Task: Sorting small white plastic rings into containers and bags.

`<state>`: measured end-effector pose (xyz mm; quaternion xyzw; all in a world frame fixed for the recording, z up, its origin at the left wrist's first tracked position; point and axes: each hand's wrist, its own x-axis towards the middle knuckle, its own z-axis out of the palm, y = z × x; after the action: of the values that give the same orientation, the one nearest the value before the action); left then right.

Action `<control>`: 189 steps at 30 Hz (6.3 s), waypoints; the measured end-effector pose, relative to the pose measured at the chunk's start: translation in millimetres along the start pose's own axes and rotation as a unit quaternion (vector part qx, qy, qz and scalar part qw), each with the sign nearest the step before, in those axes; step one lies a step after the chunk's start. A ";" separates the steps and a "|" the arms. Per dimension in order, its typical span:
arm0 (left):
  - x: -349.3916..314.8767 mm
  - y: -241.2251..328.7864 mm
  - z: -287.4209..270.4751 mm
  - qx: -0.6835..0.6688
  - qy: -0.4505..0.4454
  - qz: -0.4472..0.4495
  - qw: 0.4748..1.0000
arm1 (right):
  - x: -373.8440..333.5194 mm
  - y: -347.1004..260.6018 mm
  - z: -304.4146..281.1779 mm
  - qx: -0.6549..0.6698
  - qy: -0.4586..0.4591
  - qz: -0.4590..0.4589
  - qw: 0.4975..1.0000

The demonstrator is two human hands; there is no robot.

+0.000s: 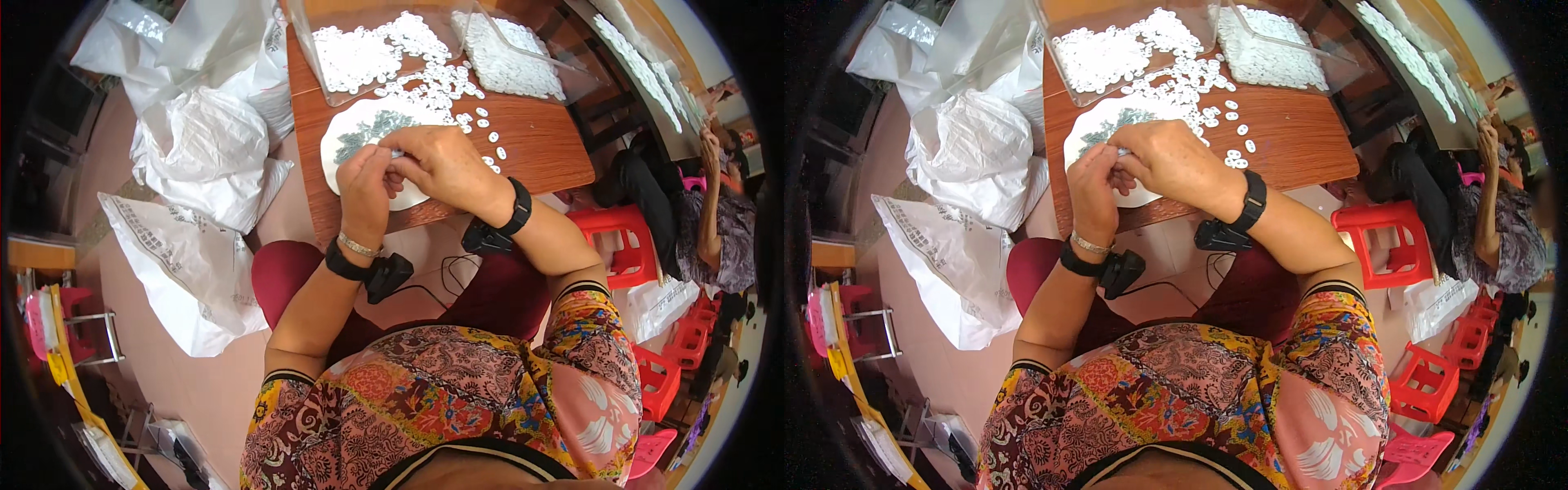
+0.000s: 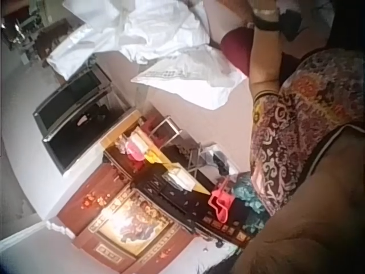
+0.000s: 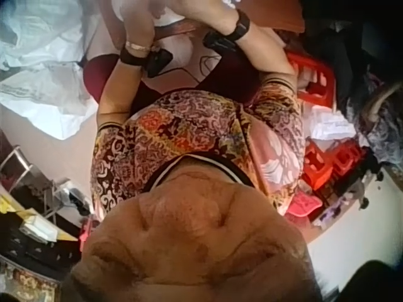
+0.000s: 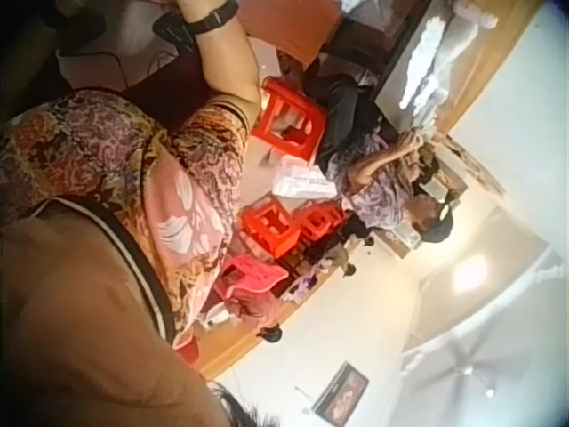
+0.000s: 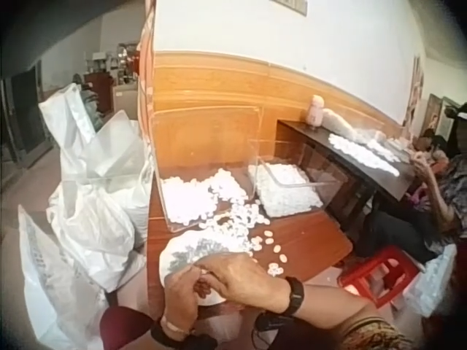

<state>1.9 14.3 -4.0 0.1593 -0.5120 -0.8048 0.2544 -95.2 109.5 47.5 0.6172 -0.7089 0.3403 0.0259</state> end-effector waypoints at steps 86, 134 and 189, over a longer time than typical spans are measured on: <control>12.4 8.7 -15.1 0.070 -0.052 0.045 0.995 | 15.0 9.1 -8.2 0.387 -0.045 0.199 0.899; 20.0 14.7 -22.0 0.072 -0.049 -0.006 0.996 | 15.3 38.7 -1.8 0.281 -0.079 0.205 0.934; 16.2 5.0 -15.1 0.082 -0.069 -0.018 0.994 | 3.2 94.6 -63.0 -0.017 0.030 0.196 0.980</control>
<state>-2.3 -7.9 -5.8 0.1327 -0.5896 -0.7738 0.1899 -204.5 139.8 54.6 0.4550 -0.8206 0.3456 -0.0095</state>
